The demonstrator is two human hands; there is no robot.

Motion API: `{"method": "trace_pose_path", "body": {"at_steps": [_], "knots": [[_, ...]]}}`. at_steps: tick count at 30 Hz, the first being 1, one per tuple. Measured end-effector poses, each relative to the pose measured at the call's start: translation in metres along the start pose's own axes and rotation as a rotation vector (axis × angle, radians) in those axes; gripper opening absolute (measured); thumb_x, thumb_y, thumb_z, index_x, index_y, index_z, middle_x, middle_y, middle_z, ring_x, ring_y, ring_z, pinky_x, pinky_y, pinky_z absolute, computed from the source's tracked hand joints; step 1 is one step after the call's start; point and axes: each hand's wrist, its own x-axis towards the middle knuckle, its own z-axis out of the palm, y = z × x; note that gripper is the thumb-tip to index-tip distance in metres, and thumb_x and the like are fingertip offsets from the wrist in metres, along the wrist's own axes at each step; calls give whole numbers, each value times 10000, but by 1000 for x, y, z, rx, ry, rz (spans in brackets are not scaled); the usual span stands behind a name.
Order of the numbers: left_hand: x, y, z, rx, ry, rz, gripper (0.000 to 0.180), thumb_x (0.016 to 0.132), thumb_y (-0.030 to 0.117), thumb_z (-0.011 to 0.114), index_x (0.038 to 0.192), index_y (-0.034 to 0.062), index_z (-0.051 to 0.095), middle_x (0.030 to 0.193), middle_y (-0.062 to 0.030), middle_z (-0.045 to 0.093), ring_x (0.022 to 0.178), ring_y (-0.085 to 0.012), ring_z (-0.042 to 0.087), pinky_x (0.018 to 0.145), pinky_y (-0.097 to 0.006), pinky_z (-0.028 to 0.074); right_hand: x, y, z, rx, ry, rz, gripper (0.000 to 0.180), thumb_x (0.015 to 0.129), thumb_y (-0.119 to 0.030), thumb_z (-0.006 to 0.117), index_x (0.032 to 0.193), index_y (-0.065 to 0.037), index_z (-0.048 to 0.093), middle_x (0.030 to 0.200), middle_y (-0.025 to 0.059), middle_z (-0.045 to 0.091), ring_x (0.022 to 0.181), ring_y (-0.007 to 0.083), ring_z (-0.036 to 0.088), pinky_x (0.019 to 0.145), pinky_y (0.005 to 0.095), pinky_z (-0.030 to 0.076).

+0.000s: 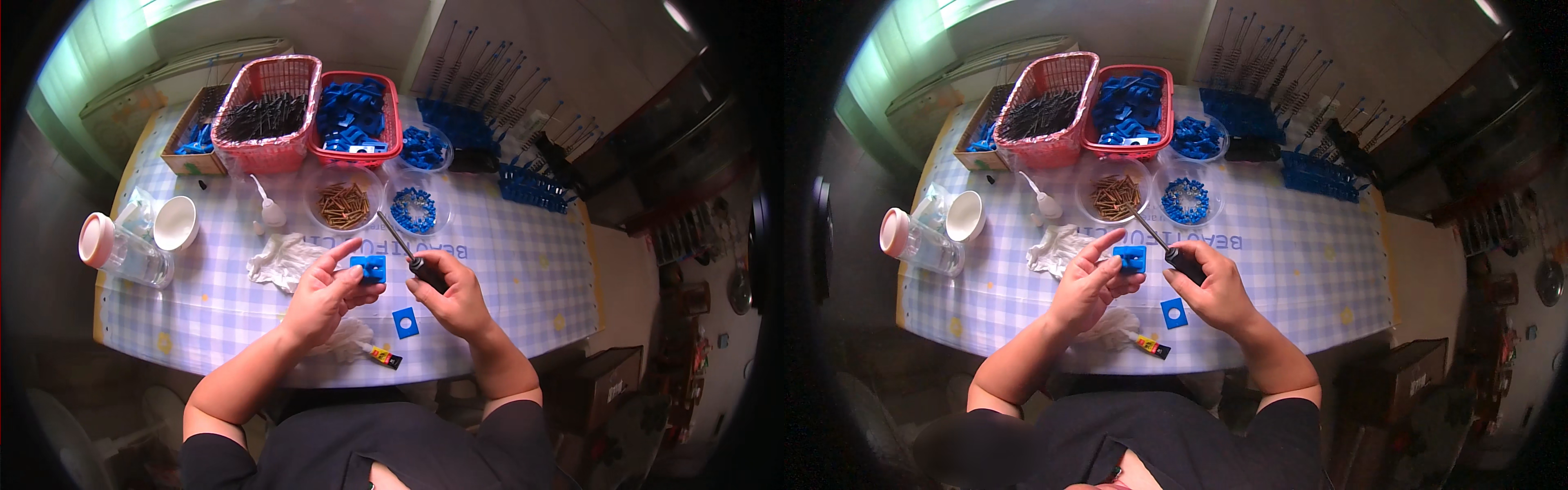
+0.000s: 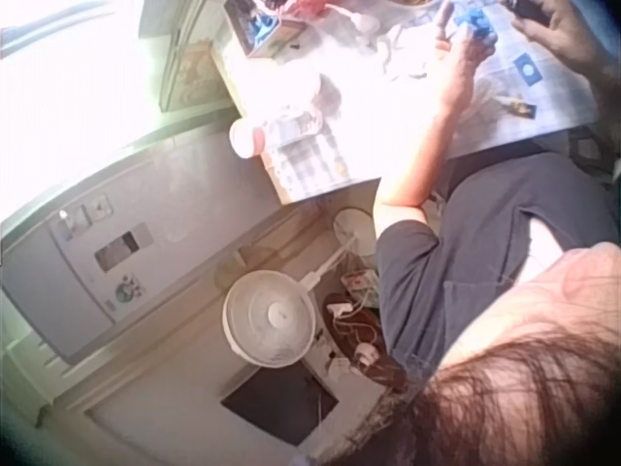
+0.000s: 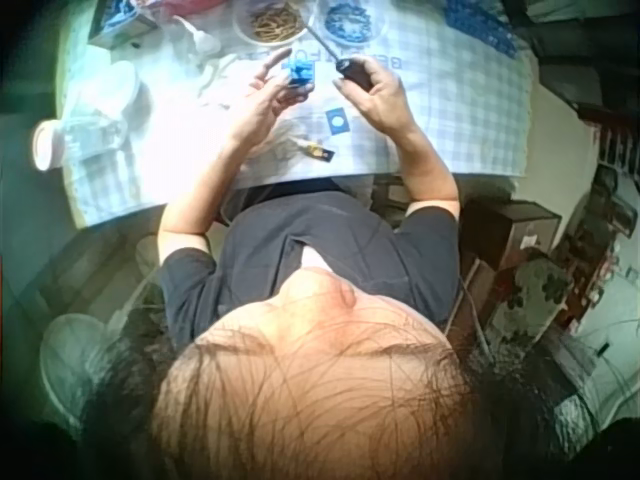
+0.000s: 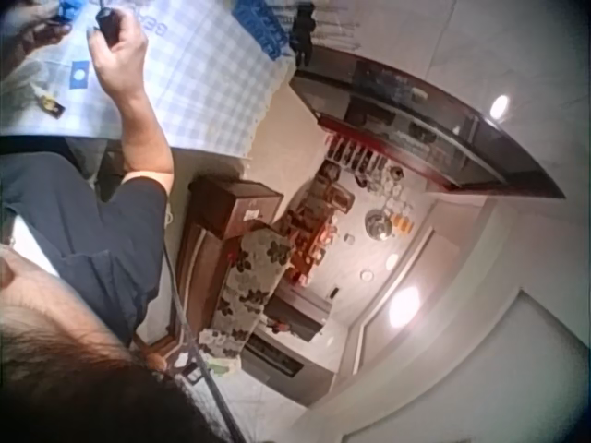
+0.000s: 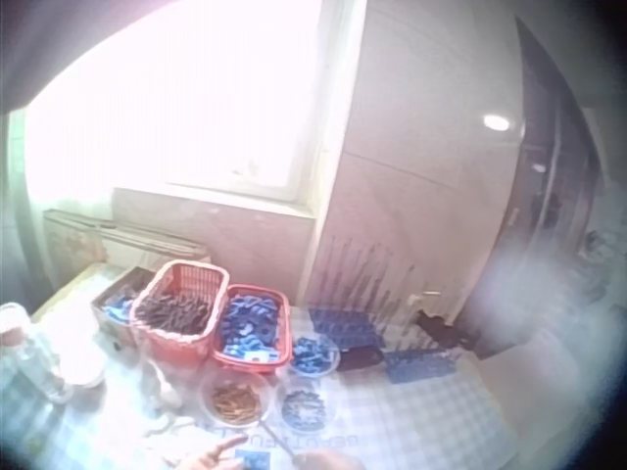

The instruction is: The person assembles small blue plastic components with a metal pin using a screwdriver.

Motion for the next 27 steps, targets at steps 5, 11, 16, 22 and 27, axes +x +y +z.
{"method": "trace_pose_path", "body": {"at_steps": [5,11,16,22,27], "knots": [[2,0,-5,-100,62,-95,315,968,179,590,1251,69,504,1093,-123,668,933,-239,700,820,-373,573,-2,3,5,-16,-83,15,309,836,-113,725,1114,-22,624,855,18,627,738,65,550,644,238,465],[0,0,-5,-178,12,-272,275,973,167,581,1202,21,544,1074,-119,669,929,-212,690,822,-349,578,-1,10,18,161,-113,87,257,850,-102,725,1077,-20,639,851,-17,634,733,34,545,646,216,469],[-1,2,-1,-191,-22,-329,241,974,184,580,1137,8,599,1036,-105,677,901,-176,683,821,-319,578,-2,11,19,154,-88,86,216,857,-111,724,1035,-14,651,831,-19,653,735,32,562,650,207,473],[-1,1,-3,-189,-30,-361,249,976,189,577,1141,3,602,1030,-100,674,950,-181,676,857,-324,571,1,11,16,137,-108,111,224,878,-66,704,1087,-14,642,893,3,643,720,49,586,639,202,490],[-1,7,-6,-235,132,-263,250,973,174,579,1150,-4,588,1044,-112,670,984,-194,670,892,-343,562,4,-9,-2,-257,-91,-203,247,829,-119,717,1018,21,643,876,102,606,731,189,585,656,298,463]]}}
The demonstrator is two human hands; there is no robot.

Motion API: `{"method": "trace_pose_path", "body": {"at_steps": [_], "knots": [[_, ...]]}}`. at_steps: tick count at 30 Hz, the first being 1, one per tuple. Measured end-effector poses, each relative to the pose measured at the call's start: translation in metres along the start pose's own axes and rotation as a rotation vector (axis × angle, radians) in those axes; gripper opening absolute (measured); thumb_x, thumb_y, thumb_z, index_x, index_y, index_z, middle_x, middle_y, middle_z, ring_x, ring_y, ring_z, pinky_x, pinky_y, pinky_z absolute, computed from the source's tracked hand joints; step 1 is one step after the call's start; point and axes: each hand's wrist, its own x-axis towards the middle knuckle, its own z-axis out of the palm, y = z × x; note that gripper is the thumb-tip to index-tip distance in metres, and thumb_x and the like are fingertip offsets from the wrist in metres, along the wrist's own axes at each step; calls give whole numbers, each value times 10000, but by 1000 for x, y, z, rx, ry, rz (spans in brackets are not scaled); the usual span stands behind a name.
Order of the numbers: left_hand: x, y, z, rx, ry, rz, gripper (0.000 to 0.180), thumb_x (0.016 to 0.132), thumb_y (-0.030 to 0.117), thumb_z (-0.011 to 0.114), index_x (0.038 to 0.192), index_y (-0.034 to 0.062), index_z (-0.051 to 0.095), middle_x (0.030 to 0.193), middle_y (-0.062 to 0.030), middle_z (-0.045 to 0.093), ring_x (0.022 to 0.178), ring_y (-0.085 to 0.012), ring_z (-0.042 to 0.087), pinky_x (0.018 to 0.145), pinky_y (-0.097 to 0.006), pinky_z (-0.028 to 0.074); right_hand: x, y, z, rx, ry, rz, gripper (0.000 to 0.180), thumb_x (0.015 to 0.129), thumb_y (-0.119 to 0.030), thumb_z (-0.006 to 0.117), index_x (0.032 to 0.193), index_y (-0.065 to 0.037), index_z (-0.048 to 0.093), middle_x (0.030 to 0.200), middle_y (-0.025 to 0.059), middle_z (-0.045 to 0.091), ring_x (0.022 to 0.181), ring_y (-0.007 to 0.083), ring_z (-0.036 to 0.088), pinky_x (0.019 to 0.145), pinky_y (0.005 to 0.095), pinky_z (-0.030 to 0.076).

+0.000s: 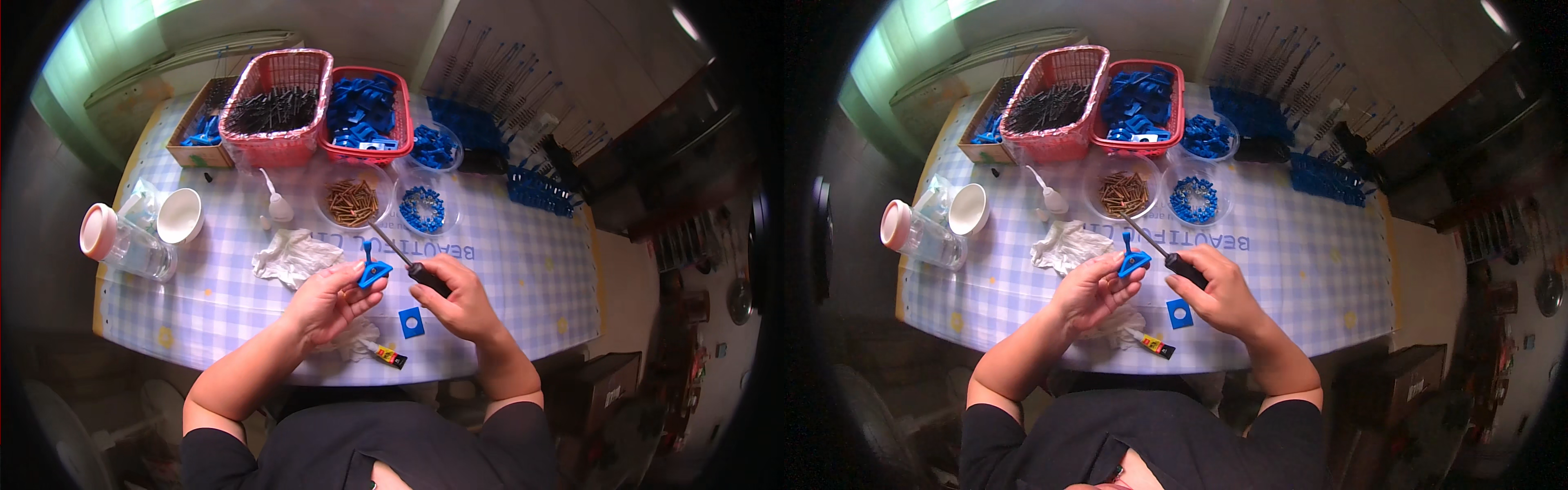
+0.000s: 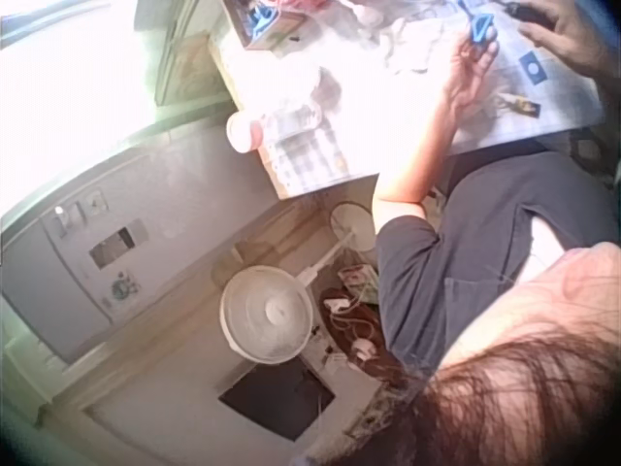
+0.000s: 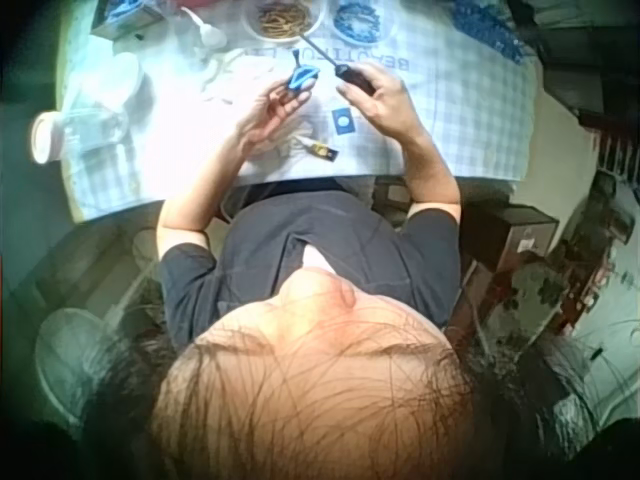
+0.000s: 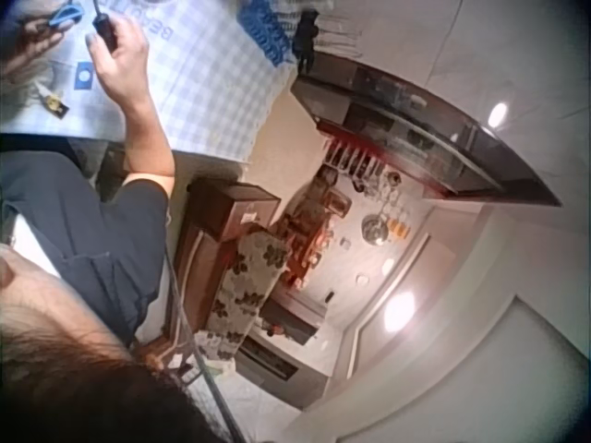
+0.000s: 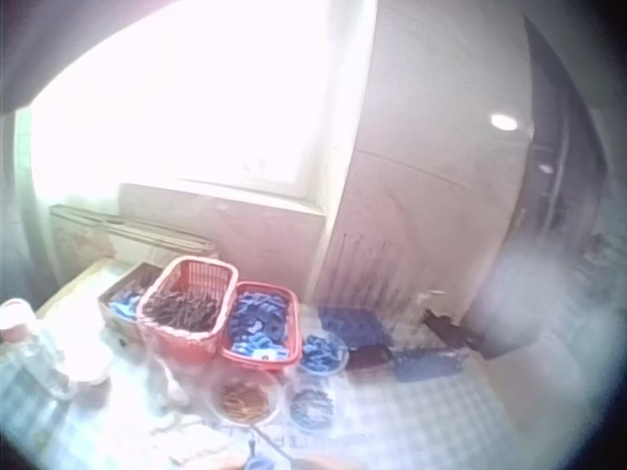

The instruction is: The person assembles small blue plastic components with a metal pin using a screwdriver.

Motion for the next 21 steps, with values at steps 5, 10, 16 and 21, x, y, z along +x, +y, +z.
{"method": "trace_pose_path", "body": {"at_steps": [5,10,16,21], "knots": [[2,7,-5,-71,58,76,271,981,170,565,1206,20,553,1103,-111,653,997,-202,664,893,-349,557,-5,-14,-18,-108,-45,-35,245,783,-54,718,1013,18,673,797,112,621,684,206,576,621,294,450],[2,10,-5,-61,75,158,300,983,155,557,1249,21,520,1102,-124,649,982,-215,669,879,-372,562,-9,-13,-22,-218,-42,-78,301,766,-50,740,1055,6,681,784,105,615,648,196,571,582,289,448],[2,11,-5,2,75,216,338,971,122,573,1283,13,504,1098,-141,650,952,-238,681,866,-385,563,-12,-18,-18,-337,-52,-77,351,780,-93,739,1119,-32,671,813,120,599,662,267,614,598,330,492],[1,9,-1,72,94,250,345,956,118,601,1276,7,532,1068,-138,670,953,-242,683,863,-377,559,-13,-19,-15,-384,-29,-94,366,778,-82,734,1136,-40,666,809,111,587,654,266,610,587,342,491]]}}
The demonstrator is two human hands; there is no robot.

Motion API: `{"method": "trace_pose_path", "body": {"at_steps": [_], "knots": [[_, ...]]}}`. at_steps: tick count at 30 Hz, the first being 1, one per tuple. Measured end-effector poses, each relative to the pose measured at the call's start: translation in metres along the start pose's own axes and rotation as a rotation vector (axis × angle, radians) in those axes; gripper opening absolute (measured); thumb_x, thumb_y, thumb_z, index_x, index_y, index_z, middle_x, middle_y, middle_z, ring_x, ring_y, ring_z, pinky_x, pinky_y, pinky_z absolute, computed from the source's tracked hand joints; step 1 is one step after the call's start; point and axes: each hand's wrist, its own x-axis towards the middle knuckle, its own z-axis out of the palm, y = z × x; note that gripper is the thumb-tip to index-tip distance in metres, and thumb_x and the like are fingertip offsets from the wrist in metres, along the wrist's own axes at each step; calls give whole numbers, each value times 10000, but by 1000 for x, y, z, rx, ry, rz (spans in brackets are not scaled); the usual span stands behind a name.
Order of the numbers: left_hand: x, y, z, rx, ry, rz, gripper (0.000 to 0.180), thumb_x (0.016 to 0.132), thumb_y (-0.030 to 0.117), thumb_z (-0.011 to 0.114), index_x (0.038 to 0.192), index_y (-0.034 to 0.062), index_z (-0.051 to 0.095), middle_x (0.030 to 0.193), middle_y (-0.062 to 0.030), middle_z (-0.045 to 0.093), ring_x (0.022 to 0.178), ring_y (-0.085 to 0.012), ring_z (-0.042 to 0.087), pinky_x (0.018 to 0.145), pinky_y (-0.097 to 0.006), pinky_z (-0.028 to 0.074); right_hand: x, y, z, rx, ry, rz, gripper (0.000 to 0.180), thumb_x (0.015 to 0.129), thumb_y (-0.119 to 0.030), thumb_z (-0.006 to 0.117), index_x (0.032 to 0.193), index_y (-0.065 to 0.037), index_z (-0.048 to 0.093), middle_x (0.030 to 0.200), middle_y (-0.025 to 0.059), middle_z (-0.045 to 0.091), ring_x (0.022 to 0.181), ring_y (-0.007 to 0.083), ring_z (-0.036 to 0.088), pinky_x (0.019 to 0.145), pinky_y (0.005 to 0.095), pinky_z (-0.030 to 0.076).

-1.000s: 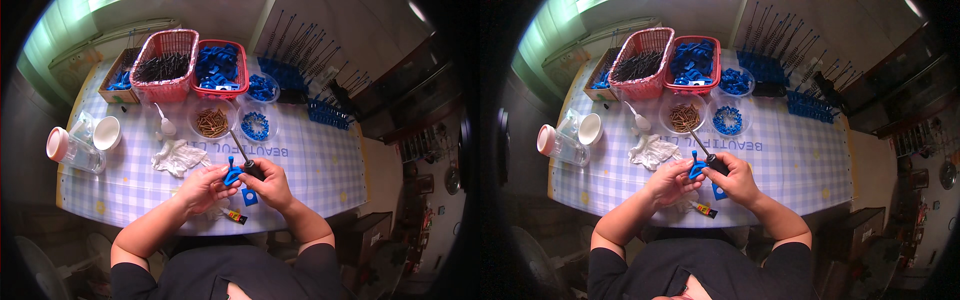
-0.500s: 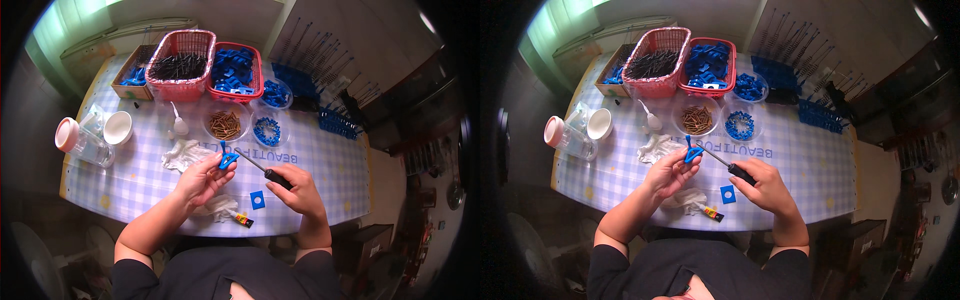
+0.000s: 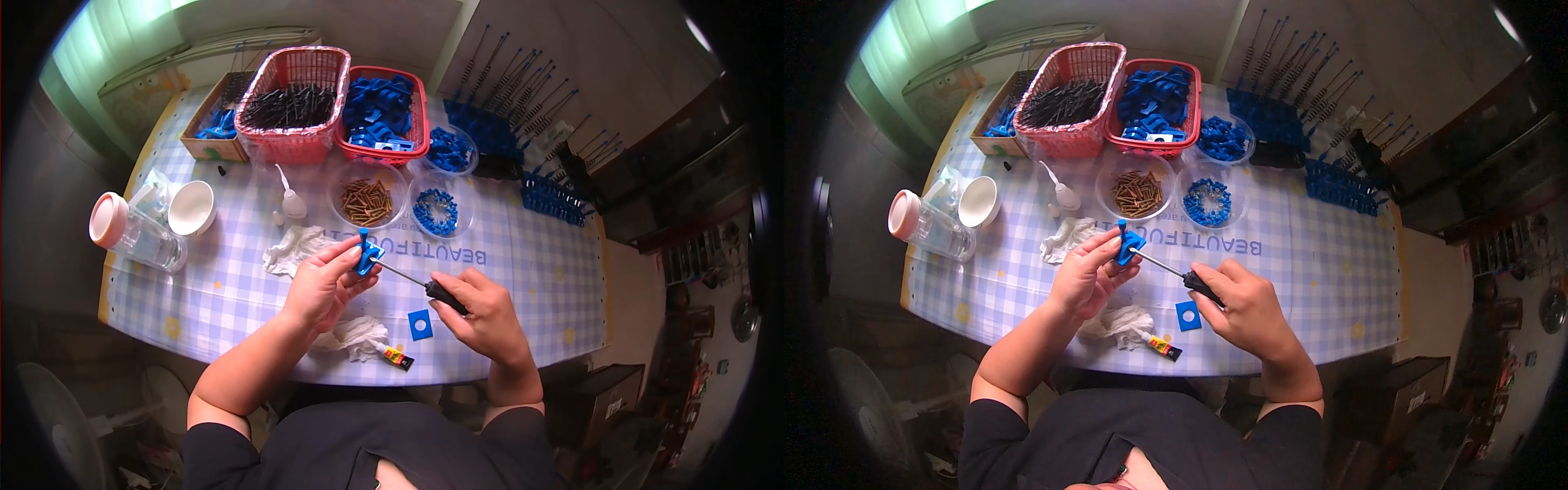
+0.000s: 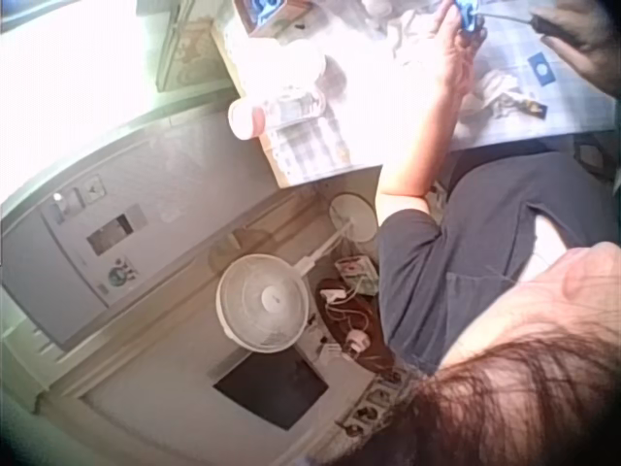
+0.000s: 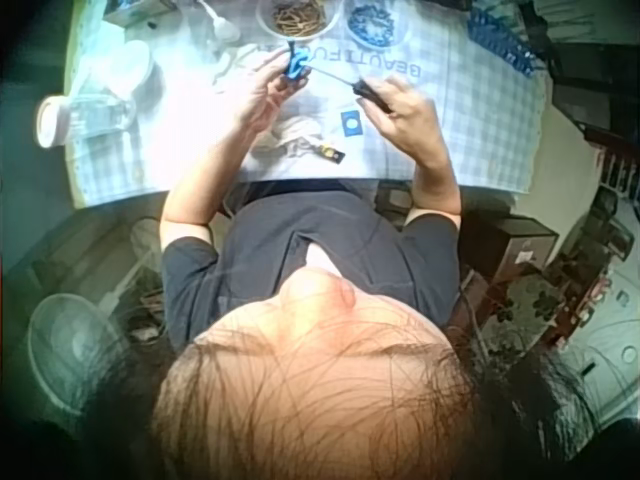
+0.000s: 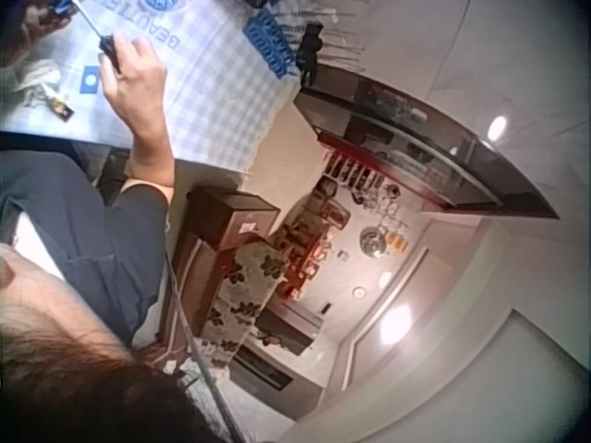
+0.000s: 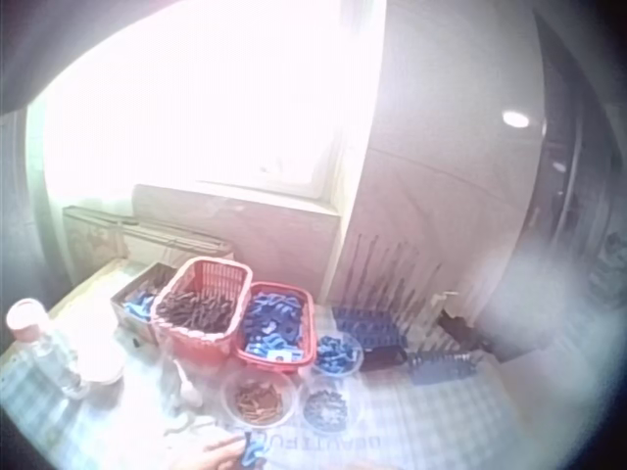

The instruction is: The person assembles small blue plastic components with a metal pin using a screwdriver.

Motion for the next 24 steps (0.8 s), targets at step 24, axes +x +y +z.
{"method": "trace_pose_path", "body": {"at_steps": [24], "knots": [[2,-9,-6,287,-46,366,329,942,68,623,1256,-24,589,1069,-115,688,911,-177,676,837,-330,566,0,2,10,-4,-38,-89,360,812,-78,714,1147,17,622,817,131,598,680,287,614,599,354,497]]}}
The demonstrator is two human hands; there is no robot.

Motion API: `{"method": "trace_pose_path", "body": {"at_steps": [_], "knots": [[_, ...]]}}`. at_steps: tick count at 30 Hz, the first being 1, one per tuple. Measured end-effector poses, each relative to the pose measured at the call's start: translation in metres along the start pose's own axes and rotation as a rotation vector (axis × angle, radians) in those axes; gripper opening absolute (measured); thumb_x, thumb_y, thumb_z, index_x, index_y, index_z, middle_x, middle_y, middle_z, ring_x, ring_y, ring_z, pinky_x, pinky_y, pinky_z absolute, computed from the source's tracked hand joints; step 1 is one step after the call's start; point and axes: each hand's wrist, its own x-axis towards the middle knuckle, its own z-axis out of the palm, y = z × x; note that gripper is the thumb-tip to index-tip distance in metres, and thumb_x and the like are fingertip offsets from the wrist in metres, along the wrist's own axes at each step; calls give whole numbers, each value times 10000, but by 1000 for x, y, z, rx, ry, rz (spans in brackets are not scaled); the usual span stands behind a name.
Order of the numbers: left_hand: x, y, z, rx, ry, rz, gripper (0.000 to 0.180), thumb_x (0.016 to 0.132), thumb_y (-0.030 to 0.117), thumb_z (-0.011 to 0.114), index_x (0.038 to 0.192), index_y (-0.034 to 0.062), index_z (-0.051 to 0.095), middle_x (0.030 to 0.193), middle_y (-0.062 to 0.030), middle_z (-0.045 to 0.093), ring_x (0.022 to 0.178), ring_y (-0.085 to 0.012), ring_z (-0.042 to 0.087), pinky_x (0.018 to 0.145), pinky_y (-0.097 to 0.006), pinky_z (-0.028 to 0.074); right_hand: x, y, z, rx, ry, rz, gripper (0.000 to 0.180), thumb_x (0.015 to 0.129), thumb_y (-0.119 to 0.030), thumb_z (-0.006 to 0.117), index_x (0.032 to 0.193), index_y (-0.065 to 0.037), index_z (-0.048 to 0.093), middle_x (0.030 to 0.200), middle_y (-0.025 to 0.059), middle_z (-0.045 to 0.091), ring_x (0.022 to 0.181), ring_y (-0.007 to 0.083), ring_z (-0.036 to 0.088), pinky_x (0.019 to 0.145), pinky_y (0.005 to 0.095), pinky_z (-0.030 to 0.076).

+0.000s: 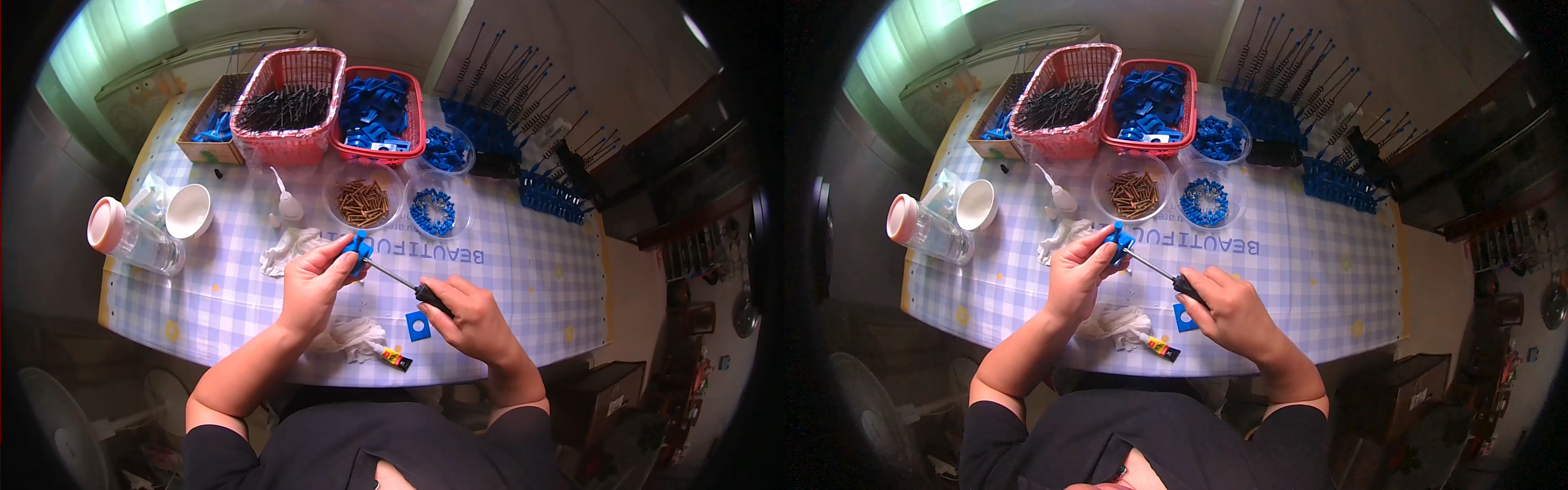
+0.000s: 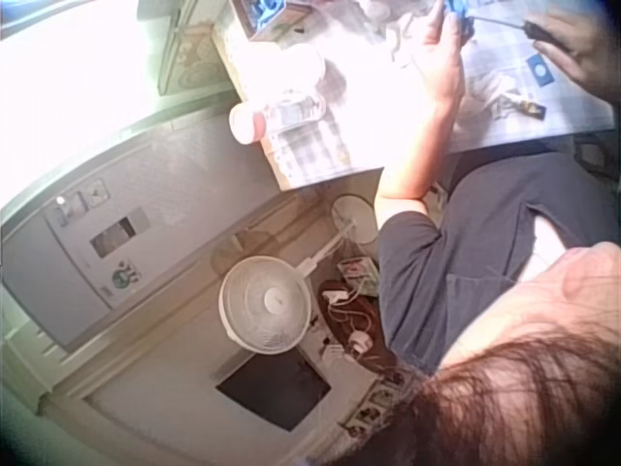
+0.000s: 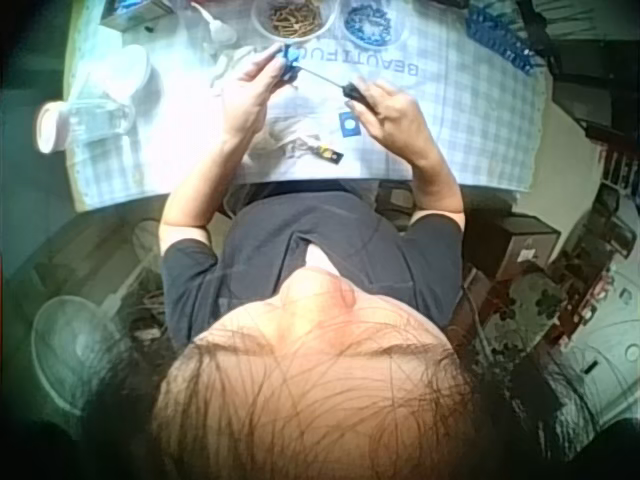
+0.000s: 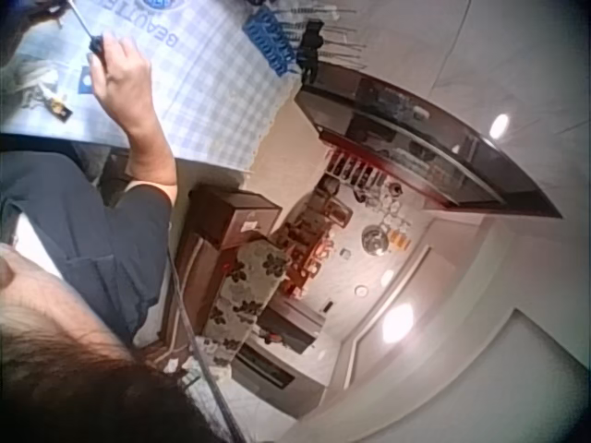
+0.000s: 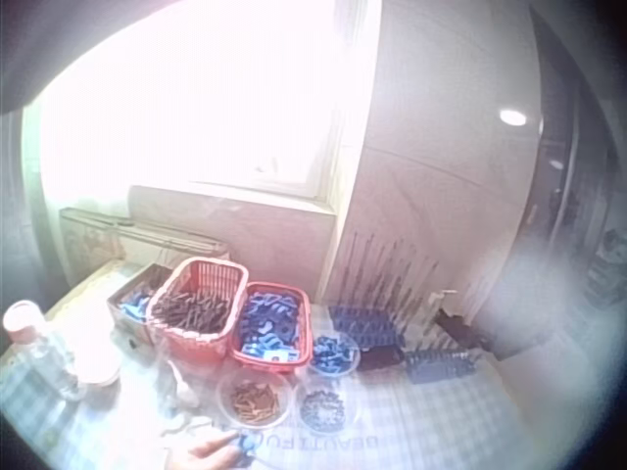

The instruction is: The person assembles small blue plastic components with a metal pin using a screwdriver.

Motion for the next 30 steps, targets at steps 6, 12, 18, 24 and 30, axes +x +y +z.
{"method": "trace_pose_path", "body": {"at_steps": [6,12,18,24,30], "knots": [[0,1,2,31,-2,-6,375,940,62,624,1300,-20,555,1074,-115,682,920,-159,663,838,-311,560,2,3,-2,148,-24,115,310,823,-99,703,1107,6,637,822,148,620,716,310,632,627,352,501],[-4,11,10,176,-14,188,431,911,26,648,1317,-30,513,1055,-92,673,889,-118,631,765,-254,526,2,16,-27,208,37,193,265,798,-88,719,1036,6,649,823,97,641,722,182,607,651,263,467],[-5,2,9,528,-81,321,209,852,8,697,1058,42,702,981,-56,687,793,-85,607,705,-232,498,2,17,-17,484,108,343,285,830,-125,707,1067,-12,597,818,53,605,728,120,566,664,254,465],[-14,-3,11,502,-193,127,226,880,31,680,1105,12,667,965,-61,695,832,-95,646,751,-250,524,5,19,11,726,38,412,326,811,-29,751,1062,-42,543,907,4,610,817,53,572,723,203,471],[-18,-6,19,483,-311,68,218,883,10,671,1099,-17,651,973,-77,696,871,-98,657,759,-248,536,5,24,27,794,30,425,335,816,7,741,1087,-31,547,920,0,611,813,44,574,700,180,472]]}}
